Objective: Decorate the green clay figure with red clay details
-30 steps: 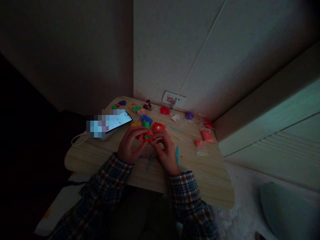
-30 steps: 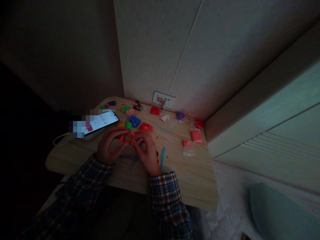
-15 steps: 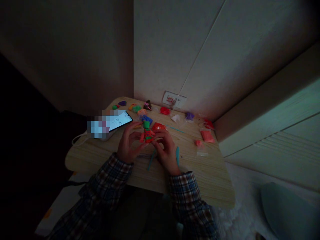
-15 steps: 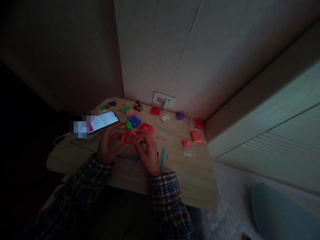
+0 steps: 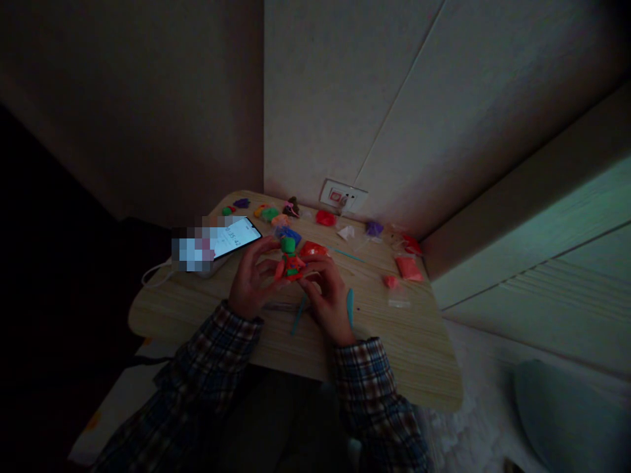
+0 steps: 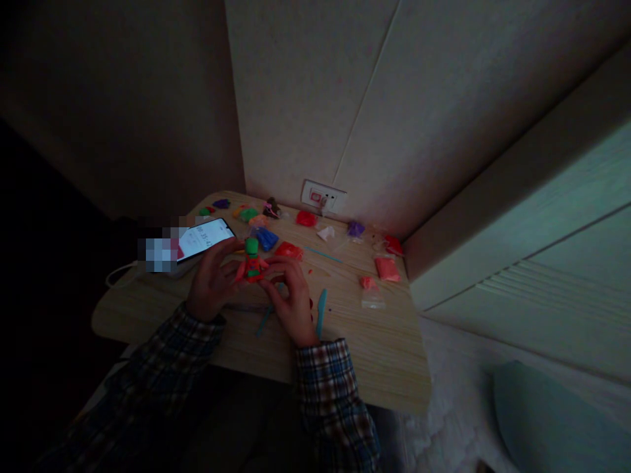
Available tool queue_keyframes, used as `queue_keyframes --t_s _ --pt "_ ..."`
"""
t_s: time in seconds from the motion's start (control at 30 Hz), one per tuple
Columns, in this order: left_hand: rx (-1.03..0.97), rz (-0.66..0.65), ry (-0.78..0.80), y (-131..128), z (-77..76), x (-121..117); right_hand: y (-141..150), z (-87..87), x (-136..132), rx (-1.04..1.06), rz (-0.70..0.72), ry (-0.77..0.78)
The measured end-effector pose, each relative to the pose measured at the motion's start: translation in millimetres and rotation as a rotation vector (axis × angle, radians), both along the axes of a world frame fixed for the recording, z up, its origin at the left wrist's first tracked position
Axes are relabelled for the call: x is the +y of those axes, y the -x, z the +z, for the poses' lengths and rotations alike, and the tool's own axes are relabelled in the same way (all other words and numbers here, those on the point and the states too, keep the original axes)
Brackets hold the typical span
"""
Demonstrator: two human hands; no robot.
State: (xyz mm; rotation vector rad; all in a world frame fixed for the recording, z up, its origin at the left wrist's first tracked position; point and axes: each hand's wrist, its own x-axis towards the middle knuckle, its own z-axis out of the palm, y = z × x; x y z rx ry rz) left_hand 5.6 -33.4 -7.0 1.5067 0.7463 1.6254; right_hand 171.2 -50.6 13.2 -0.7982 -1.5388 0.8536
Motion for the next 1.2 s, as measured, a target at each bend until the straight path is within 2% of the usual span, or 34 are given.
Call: queue_keyframes --t_s 0.73,0.97,1.1,1.2 --pt "-0.029 -0.036 0.076 3.2 3.5 -0.5 0.2 -0.2 -0.2 0.049 0.005 0.045" --pt "-0.093 -0.206 0.148 5.0 -1.0 2.9 -5.2 -3.1 0.8 0.121 -0.047 0.162" --pt "-0.065 -0.354 0.208 3.4 -1.6 4.3 -6.9 -1.2 1.8 0.099 0.039 0.219" --pt "-0.042 -0.398 0.24 3.6 -1.3 4.9 -6.4 0.8 2.4 0.104 0.118 0.213"
